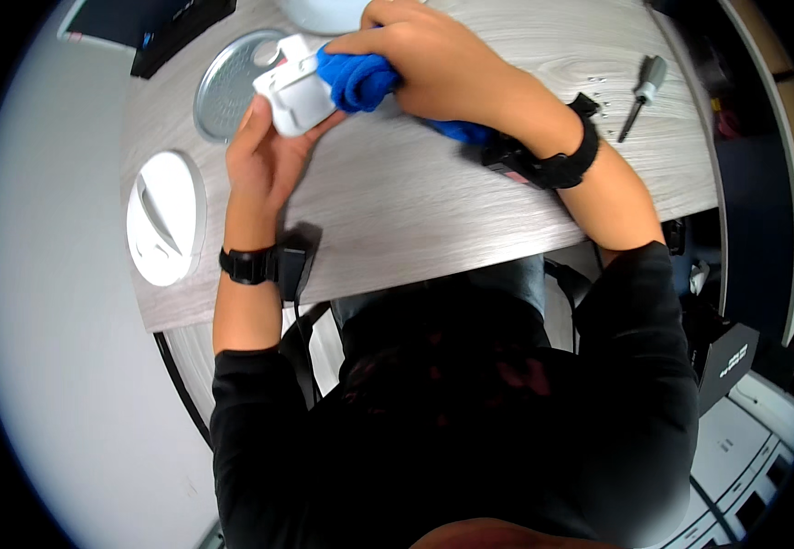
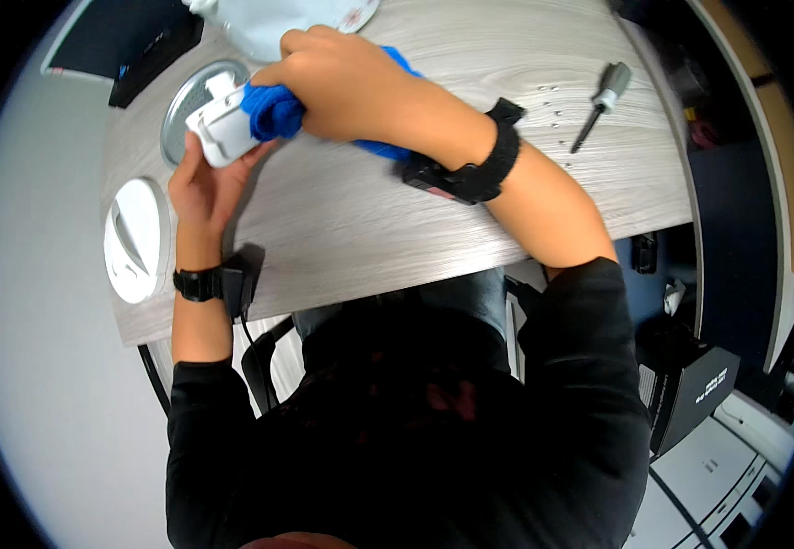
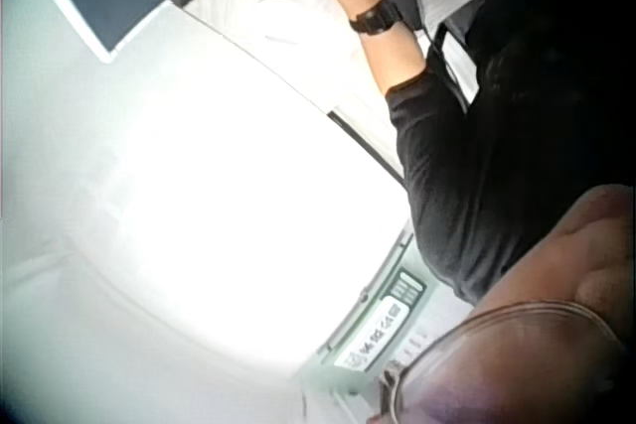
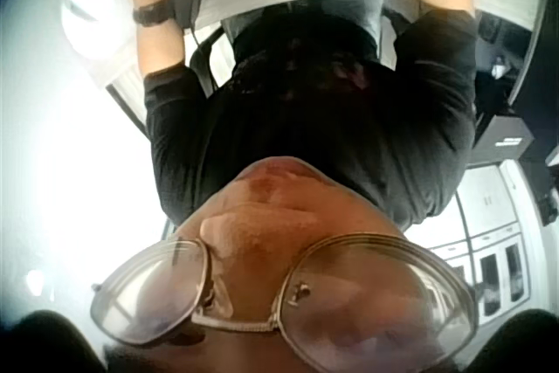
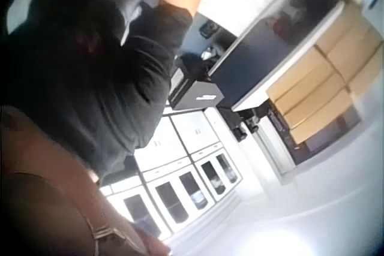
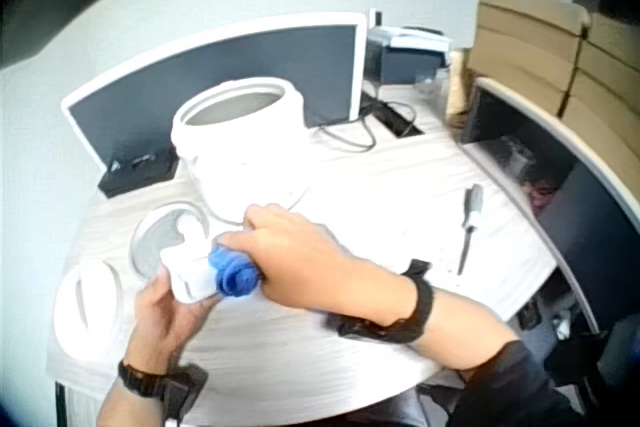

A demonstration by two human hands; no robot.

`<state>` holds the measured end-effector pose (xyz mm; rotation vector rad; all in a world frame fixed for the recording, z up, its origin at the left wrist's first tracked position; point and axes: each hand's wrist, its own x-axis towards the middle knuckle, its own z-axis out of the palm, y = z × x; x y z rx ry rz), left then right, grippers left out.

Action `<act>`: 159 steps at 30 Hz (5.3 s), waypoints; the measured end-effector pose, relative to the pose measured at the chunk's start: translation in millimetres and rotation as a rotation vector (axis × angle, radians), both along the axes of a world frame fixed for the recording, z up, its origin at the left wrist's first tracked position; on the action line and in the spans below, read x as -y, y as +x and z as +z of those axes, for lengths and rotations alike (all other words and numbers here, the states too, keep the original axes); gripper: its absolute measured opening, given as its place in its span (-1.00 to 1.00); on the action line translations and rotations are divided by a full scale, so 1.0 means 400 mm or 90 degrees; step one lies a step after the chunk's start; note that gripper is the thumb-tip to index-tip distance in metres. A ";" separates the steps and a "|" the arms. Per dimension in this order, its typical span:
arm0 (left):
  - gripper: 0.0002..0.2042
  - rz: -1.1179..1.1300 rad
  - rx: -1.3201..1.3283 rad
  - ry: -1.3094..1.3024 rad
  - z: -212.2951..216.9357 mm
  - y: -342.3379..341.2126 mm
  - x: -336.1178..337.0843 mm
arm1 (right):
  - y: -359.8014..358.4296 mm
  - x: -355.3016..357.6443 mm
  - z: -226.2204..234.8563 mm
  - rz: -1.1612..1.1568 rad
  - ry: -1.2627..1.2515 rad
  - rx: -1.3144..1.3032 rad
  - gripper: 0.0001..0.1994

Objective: The person wipes a white plastic component with a blue cloth, then places a metal lid on a white appliance. They use a screwdriver to tighten screws on the lid and attach the white plastic component to the appliance, completing the assembly.

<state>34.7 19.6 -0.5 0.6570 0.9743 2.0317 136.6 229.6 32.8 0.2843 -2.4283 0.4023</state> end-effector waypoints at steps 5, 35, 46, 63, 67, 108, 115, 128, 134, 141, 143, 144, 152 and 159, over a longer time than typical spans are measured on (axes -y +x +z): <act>-0.42 0.060 -0.149 -0.117 0.052 0.015 -0.046 | 0.008 -0.043 0.086 -0.012 -0.029 -0.068 -0.49; -0.19 0.079 -0.971 -0.443 -0.026 0.209 -0.761 | 0.484 -0.425 0.190 -0.320 -0.260 -0.084 -0.57; -0.40 0.073 -0.914 -0.384 0.021 0.182 -0.637 | 0.204 -0.504 0.167 -0.221 0.033 -0.024 -0.70; -0.60 0.192 -0.638 -0.247 0.155 0.056 -0.341 | -0.035 -0.434 0.067 -0.312 -0.032 0.381 -0.07; -0.53 0.444 -0.563 -0.255 0.142 -0.040 -0.253 | -0.085 -0.394 0.050 -0.156 -0.274 0.181 0.06; -0.41 0.273 -0.726 -0.710 0.080 -0.163 0.082 | 0.063 0.008 -0.023 -0.102 -0.533 0.469 -0.75; -0.66 0.244 -0.900 -0.743 -0.002 -0.179 0.070 | -0.087 0.114 -0.044 -0.004 -0.699 0.571 -0.54; -0.93 0.299 -0.937 -0.641 0.072 -0.129 0.128 | -0.184 0.165 -0.066 0.048 -0.948 0.526 -0.52; -0.91 0.182 -0.918 -0.557 0.128 -0.059 0.169 | -0.190 0.197 -0.054 0.100 -1.009 0.456 -0.67; -0.72 0.348 -0.967 -0.402 0.215 -0.108 0.240 | -0.113 0.189 0.043 0.116 -0.798 0.429 -0.71; -0.67 0.374 -0.931 -0.442 0.235 -0.118 0.252 | -0.096 0.168 0.051 0.147 -0.765 0.384 -0.70; -0.64 0.387 -0.913 -0.464 0.239 -0.122 0.257 | -0.088 0.163 0.055 0.163 -0.749 0.362 -0.69; -0.78 0.108 -0.575 -0.548 0.264 -0.139 0.256 | -0.001 0.135 0.144 0.150 -0.661 0.328 -0.64; -0.83 0.221 -0.273 -0.269 0.309 -0.115 0.191 | 0.094 0.054 0.219 0.172 -0.592 0.102 -0.40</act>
